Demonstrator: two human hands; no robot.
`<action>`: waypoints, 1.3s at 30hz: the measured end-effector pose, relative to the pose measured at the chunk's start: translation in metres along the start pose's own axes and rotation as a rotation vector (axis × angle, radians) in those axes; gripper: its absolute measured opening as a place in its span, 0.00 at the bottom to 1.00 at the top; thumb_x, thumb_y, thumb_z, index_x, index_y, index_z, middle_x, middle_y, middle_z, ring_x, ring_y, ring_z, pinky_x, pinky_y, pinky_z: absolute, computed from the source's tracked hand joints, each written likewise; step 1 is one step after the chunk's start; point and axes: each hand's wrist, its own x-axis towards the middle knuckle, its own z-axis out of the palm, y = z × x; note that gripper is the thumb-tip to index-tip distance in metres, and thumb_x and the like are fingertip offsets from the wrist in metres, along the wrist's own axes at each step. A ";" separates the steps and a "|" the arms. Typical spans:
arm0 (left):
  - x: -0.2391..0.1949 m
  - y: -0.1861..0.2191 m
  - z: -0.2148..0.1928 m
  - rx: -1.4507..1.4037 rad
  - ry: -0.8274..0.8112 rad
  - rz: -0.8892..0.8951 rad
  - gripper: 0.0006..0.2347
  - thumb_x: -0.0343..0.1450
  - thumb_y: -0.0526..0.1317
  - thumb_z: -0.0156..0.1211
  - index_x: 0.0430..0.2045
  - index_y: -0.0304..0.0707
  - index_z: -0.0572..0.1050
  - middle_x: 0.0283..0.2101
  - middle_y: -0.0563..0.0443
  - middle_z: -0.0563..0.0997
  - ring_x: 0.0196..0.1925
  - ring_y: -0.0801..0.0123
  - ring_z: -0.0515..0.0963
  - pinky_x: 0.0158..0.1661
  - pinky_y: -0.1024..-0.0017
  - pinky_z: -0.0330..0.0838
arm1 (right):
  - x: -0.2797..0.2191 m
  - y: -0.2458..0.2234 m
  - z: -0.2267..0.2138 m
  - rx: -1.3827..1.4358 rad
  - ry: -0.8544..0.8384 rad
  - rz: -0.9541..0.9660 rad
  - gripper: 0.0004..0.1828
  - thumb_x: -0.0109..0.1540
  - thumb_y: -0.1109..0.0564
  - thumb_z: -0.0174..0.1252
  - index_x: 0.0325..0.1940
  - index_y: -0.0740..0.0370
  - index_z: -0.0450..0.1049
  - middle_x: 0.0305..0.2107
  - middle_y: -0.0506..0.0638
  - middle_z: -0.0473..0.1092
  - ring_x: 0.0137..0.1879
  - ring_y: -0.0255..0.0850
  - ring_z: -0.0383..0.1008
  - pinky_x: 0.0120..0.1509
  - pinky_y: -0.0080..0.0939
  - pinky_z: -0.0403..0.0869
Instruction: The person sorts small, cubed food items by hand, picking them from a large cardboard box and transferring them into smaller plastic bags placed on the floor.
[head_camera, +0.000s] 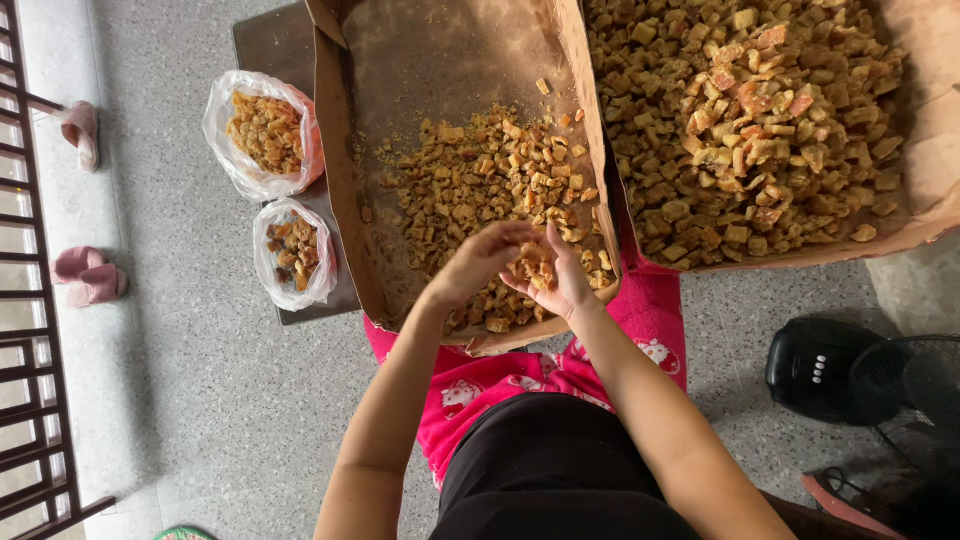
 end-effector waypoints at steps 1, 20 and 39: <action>0.003 0.002 0.007 0.107 0.027 -0.015 0.16 0.78 0.33 0.46 0.61 0.37 0.69 0.55 0.47 0.81 0.53 0.66 0.82 0.52 0.69 0.79 | 0.002 0.001 -0.003 0.015 0.000 0.012 0.32 0.62 0.30 0.59 0.53 0.58 0.73 0.42 0.53 0.74 0.52 0.47 0.74 0.58 0.55 0.77; 0.067 0.002 -0.038 0.412 0.290 0.097 0.17 0.74 0.31 0.53 0.59 0.34 0.70 0.57 0.35 0.79 0.36 0.64 0.86 0.32 0.74 0.84 | 0.010 0.001 -0.008 0.128 -0.082 0.072 0.18 0.63 0.47 0.64 0.53 0.56 0.76 0.46 0.54 0.77 0.49 0.49 0.78 0.42 0.43 0.80; 0.141 -0.113 -0.058 0.873 0.321 0.003 0.10 0.73 0.28 0.54 0.46 0.29 0.79 0.51 0.31 0.75 0.46 0.51 0.80 0.47 0.64 0.81 | 0.013 0.003 -0.012 0.214 -0.030 0.080 0.15 0.65 0.50 0.60 0.55 0.56 0.76 0.46 0.54 0.77 0.50 0.51 0.79 0.45 0.48 0.80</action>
